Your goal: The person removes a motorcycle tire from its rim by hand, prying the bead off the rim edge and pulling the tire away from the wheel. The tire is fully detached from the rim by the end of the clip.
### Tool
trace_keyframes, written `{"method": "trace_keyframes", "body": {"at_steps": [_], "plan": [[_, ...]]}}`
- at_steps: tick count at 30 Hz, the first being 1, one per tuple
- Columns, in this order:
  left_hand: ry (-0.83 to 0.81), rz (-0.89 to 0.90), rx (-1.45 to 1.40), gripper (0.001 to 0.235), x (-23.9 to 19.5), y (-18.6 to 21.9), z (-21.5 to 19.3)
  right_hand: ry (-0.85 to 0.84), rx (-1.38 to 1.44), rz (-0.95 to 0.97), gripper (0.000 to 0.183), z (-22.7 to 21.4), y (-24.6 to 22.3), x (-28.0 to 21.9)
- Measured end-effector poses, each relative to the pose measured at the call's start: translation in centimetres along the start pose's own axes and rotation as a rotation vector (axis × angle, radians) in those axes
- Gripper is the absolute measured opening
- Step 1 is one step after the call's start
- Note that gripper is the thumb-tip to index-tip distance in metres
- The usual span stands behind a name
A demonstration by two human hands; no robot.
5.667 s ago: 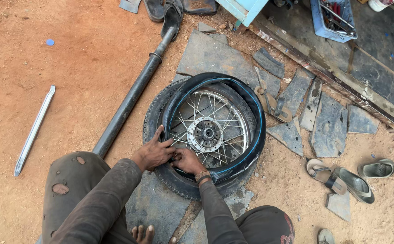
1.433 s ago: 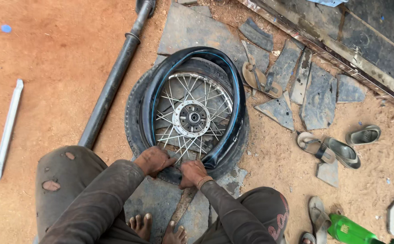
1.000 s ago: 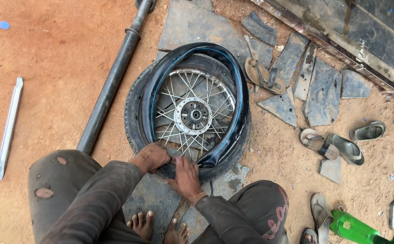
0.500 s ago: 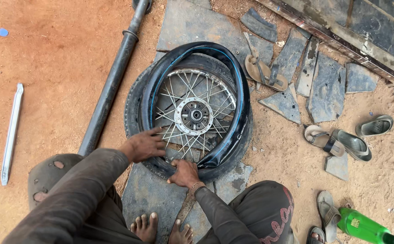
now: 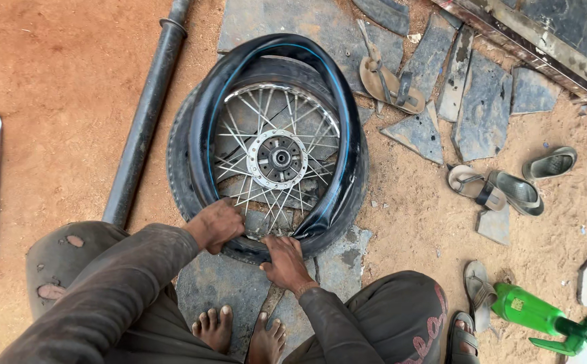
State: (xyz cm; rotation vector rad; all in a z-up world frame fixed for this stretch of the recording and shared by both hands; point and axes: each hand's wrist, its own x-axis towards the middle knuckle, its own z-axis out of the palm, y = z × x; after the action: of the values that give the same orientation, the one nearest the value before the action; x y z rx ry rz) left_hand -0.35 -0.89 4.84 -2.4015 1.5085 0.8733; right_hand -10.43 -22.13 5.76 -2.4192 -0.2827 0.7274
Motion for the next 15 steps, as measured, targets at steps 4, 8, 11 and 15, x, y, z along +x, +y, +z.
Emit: {"method": "trace_keyframes", "body": {"at_steps": [4,8,11,15], "plan": [[0.091,0.020,-0.083,0.034,1.3,1.0,1.0,0.158,-0.094,-0.111,0.061,-1.4,-0.5,-1.3],[0.094,0.042,-0.073,0.034,1.4,1.8,0.9,0.159,-0.095,-0.062,0.054,-1.0,-0.4,-1.2],[0.026,0.024,0.052,0.038,0.7,2.4,0.4,0.120,-0.134,-0.002,0.046,-0.1,0.4,-0.2],[0.396,-0.029,0.154,0.031,-0.4,3.8,1.0,0.125,-0.224,0.021,0.038,1.3,2.0,0.3]]}}
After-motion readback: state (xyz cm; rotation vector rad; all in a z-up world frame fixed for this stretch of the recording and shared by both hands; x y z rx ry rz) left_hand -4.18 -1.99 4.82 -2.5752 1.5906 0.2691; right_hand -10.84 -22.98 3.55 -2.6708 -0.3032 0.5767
